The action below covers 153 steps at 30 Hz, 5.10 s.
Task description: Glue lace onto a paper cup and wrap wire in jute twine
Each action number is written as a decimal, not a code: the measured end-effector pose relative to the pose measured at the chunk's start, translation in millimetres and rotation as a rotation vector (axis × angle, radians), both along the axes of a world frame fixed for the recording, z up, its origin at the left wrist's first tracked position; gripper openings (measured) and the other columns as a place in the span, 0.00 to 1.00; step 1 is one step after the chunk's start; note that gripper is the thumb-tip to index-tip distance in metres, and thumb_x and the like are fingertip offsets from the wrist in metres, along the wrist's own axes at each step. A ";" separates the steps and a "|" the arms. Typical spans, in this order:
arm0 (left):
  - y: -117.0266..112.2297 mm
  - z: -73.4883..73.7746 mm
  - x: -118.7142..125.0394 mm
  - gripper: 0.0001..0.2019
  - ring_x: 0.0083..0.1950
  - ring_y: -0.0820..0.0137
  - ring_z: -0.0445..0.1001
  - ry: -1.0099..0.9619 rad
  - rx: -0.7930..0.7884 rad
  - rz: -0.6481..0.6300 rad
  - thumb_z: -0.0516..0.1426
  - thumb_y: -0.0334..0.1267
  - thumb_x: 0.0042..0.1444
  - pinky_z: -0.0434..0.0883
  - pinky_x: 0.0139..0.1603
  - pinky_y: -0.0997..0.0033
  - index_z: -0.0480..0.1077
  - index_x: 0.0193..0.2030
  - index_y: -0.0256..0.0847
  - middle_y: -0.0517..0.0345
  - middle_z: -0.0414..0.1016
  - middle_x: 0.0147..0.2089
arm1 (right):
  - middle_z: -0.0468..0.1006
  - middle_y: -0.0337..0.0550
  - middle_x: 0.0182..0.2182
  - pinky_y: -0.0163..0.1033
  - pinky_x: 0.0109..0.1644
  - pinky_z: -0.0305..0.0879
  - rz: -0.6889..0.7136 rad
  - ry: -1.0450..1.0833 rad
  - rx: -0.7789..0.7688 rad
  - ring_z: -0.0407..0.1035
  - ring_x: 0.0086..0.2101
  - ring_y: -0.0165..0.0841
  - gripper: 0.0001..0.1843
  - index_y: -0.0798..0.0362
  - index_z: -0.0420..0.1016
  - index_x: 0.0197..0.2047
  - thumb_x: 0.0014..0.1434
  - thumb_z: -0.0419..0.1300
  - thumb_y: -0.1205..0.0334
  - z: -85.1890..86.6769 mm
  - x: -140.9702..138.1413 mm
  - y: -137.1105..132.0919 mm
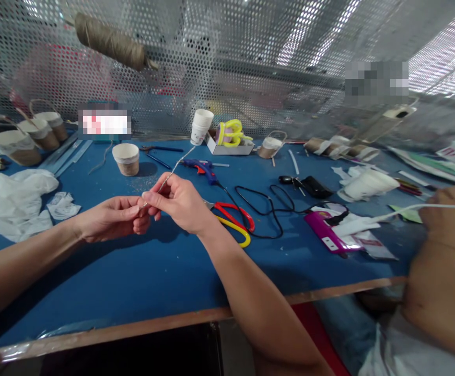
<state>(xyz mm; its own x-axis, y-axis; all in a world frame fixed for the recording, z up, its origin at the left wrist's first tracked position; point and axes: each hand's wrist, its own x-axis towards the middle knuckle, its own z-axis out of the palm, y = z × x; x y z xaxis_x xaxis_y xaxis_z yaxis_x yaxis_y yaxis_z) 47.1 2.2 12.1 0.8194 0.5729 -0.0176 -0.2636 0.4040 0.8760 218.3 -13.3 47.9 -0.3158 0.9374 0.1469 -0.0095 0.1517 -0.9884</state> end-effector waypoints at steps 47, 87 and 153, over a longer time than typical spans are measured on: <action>5.6 12.2 -4.8 0.11 0.26 0.78 0.63 0.327 0.281 0.092 0.60 0.39 0.48 0.59 0.30 0.74 0.64 0.25 0.35 0.62 0.67 0.27 | 0.72 0.33 0.18 0.29 0.18 0.63 -0.003 0.065 -0.091 0.65 0.17 0.23 0.19 0.54 0.64 0.26 0.43 0.67 0.51 -15.3 -5.5 8.4; -3.4 15.4 6.7 0.09 0.18 0.79 0.53 0.542 0.555 0.339 0.48 0.39 0.58 0.52 0.18 0.79 0.64 0.31 0.37 0.68 0.55 0.18 | 0.69 0.34 0.17 0.29 0.18 0.57 -0.246 -0.012 -0.049 0.62 0.17 0.22 0.16 0.55 0.68 0.25 0.50 0.62 0.51 -14.1 -5.9 7.5; 11.3 7.8 -5.7 0.11 0.23 0.78 0.66 0.330 0.118 0.087 0.61 0.41 0.48 0.60 0.26 0.76 0.69 0.29 0.34 0.62 0.71 0.22 | 0.72 0.36 0.24 0.31 0.24 0.62 -0.167 0.119 -0.094 0.66 0.23 0.23 0.11 0.56 0.72 0.31 0.53 0.60 0.55 -19.2 -1.6 14.9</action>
